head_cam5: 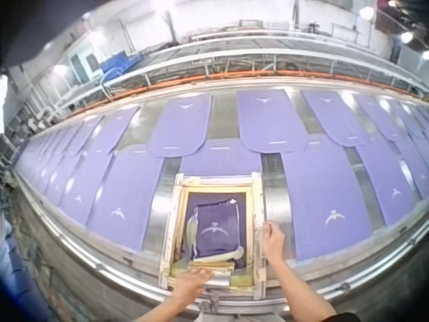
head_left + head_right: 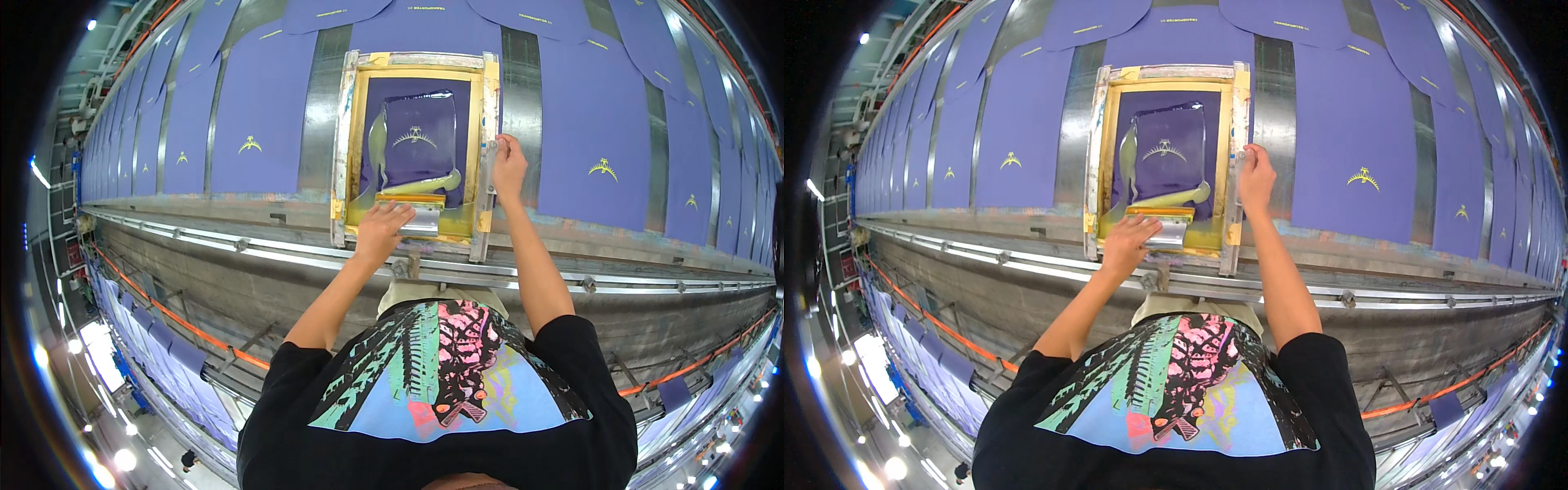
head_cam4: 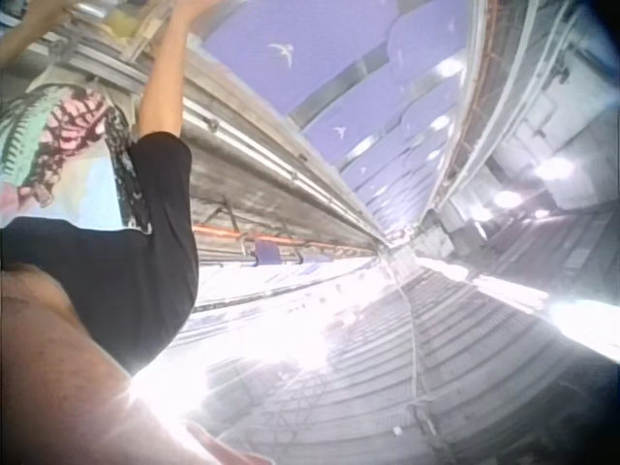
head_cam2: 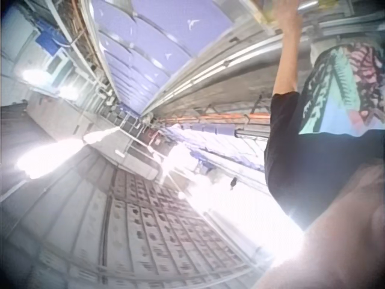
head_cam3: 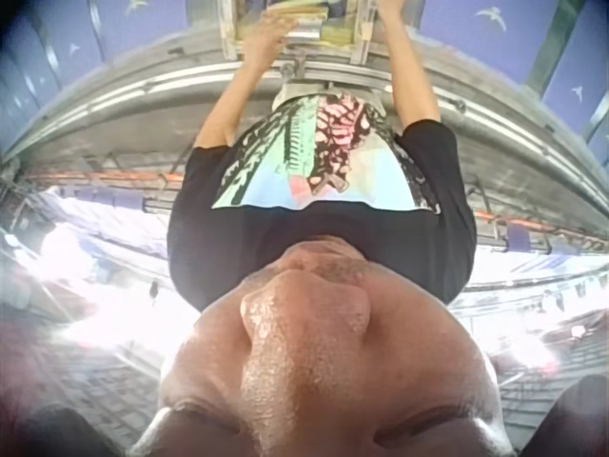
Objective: The person wipes a screen-printing frame with a cloth, pours yellow ink onto it, and uses a squeegee to spread the ink across the screen. They then place the frame on a conveyor and pull the squeegee across several purple t-shirts to print a yellow design.
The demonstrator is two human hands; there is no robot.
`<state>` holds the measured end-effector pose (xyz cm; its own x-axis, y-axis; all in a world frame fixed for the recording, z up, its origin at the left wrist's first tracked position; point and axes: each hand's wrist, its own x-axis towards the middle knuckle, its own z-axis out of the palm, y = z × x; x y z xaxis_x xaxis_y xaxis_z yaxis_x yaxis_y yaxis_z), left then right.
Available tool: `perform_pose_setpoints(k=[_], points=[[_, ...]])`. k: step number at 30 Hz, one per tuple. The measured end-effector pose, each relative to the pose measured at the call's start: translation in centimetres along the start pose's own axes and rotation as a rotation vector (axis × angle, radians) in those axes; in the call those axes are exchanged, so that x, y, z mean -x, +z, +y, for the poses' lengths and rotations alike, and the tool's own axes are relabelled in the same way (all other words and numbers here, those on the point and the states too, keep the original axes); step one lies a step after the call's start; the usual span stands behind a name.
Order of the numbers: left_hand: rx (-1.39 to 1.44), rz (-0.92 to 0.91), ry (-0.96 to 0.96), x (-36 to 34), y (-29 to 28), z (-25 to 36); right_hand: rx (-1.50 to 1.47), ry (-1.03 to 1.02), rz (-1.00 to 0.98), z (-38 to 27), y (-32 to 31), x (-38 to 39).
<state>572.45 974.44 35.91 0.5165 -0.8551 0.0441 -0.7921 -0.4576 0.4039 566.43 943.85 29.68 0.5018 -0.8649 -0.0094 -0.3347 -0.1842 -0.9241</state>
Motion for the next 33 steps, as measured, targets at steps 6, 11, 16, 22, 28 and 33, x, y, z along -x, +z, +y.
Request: perform_pose_setpoints(k=[6,11,16,22,28,33], points=[[-0.018,-0.016,-0.147,-13.0,-2.1,-3.2,0.018,0.070,-0.018,-0.9,-0.5,-0.2],[0.058,-0.110,-0.201,-23.5,-5.7,-7.1,0.000,0.080,-0.028,-1.5,-0.4,-0.1],[-0.099,0.025,-0.142,-19.2,-1.5,-5.2,-0.025,0.090,-0.028,-0.8,-0.4,-0.3],[-0.062,0.165,0.085,-8.7,0.1,-2.5,-0.045,0.087,-0.027,-0.9,-0.4,-0.5],[0.024,0.026,-0.139,-21.2,-4.2,-6.9,-0.035,0.087,-0.016,-1.5,-0.8,-0.4],[-0.115,-0.069,-0.251,-25.7,-4.5,-7.7,-0.013,0.061,-0.013,-1.1,-0.5,-0.2]])
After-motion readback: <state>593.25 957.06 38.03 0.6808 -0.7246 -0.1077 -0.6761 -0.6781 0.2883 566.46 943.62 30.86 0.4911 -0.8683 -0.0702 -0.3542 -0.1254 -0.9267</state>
